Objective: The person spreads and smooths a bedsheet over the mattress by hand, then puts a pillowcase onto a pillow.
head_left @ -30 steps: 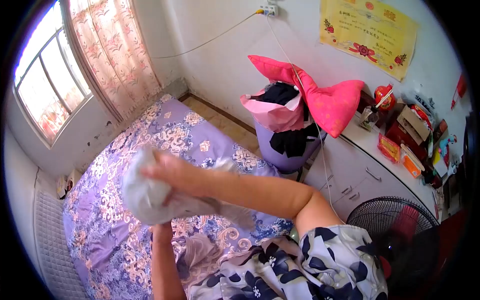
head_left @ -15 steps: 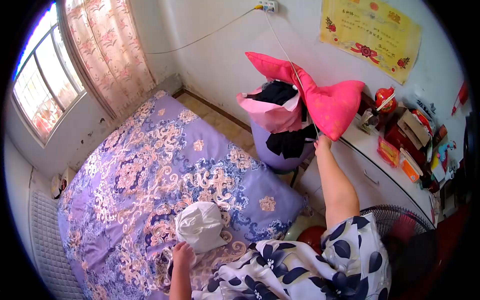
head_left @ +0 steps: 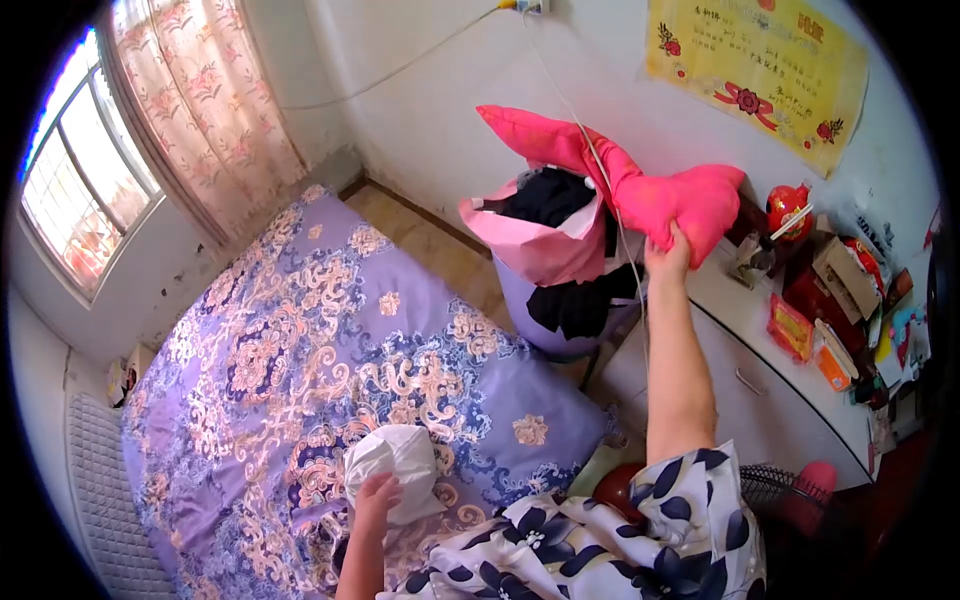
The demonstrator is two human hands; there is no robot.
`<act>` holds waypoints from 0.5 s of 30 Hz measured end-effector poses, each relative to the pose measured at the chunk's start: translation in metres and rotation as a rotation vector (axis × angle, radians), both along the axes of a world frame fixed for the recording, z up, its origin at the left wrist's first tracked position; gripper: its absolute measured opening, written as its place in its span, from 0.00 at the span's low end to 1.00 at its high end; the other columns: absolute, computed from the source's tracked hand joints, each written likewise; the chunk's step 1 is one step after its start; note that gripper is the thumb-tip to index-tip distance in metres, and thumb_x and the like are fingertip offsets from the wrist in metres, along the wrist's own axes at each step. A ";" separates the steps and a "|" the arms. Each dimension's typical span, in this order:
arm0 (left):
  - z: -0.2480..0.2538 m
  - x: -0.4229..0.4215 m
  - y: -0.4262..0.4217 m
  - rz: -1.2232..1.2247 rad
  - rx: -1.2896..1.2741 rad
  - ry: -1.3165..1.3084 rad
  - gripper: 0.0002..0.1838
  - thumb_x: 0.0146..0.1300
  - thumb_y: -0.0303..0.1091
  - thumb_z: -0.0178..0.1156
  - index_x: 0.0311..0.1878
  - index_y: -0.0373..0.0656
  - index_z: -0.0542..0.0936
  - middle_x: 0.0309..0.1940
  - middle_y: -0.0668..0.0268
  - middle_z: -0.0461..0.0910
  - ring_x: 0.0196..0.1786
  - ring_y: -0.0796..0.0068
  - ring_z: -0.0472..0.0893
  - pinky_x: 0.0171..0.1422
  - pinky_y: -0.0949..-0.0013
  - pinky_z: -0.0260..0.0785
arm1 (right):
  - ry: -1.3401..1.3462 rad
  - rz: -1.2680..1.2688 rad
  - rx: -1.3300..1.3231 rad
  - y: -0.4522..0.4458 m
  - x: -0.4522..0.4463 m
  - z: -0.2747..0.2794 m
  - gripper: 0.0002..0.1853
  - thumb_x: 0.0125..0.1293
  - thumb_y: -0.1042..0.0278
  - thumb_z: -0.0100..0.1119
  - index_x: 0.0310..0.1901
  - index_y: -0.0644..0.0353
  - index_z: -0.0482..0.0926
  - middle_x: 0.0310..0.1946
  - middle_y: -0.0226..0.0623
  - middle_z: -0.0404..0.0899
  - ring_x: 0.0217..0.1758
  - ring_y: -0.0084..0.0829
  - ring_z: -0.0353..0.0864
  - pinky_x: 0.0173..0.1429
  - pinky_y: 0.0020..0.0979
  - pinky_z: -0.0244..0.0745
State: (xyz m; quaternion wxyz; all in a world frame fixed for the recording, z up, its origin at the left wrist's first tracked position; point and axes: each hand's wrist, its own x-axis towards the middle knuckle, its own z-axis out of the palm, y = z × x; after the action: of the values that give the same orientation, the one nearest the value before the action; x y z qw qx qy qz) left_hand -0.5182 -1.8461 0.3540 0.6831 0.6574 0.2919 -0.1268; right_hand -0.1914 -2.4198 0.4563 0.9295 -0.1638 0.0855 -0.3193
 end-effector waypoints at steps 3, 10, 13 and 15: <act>-0.002 0.005 -0.004 0.010 -0.010 -0.007 0.16 0.62 0.35 0.60 0.52 0.43 0.74 0.42 0.66 0.80 0.40 0.73 0.80 0.41 0.72 0.71 | -0.277 0.022 -0.202 -0.009 0.032 0.103 0.17 0.57 0.81 0.55 0.49 0.60 0.73 0.45 0.36 0.78 0.47 0.34 0.78 0.46 0.32 0.77; 0.000 -0.008 -0.005 0.060 -0.035 -0.018 0.16 0.61 0.34 0.60 0.51 0.42 0.74 0.42 0.64 0.79 0.41 0.71 0.80 0.41 0.70 0.71 | -0.487 -0.140 -0.766 0.062 0.064 0.330 0.15 0.62 0.73 0.56 0.51 0.57 0.72 0.43 0.33 0.77 0.44 0.28 0.78 0.48 0.28 0.75; 0.000 -0.017 0.004 0.130 -0.046 -0.041 0.15 0.60 0.34 0.60 0.50 0.42 0.75 0.42 0.63 0.79 0.40 0.70 0.80 0.41 0.70 0.70 | -0.345 -0.616 -1.356 0.058 0.079 0.393 0.17 0.59 0.74 0.58 0.51 0.63 0.72 0.48 0.37 0.76 0.50 0.28 0.75 0.53 0.29 0.74; -0.008 -0.027 0.012 0.156 -0.068 -0.069 0.12 0.62 0.32 0.58 0.49 0.44 0.74 0.40 0.64 0.80 0.38 0.72 0.80 0.38 0.71 0.71 | -0.585 -0.583 -1.233 0.119 0.023 0.437 0.23 0.53 0.72 0.62 0.53 0.64 0.72 0.44 0.36 0.77 0.46 0.27 0.76 0.50 0.27 0.75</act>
State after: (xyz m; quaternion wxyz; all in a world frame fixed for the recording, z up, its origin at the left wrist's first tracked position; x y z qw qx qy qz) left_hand -0.5451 -1.8344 0.3464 0.7226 0.6128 0.3142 -0.0604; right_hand -0.1685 -2.3006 0.8937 0.5309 -0.5348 -0.3206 -0.5739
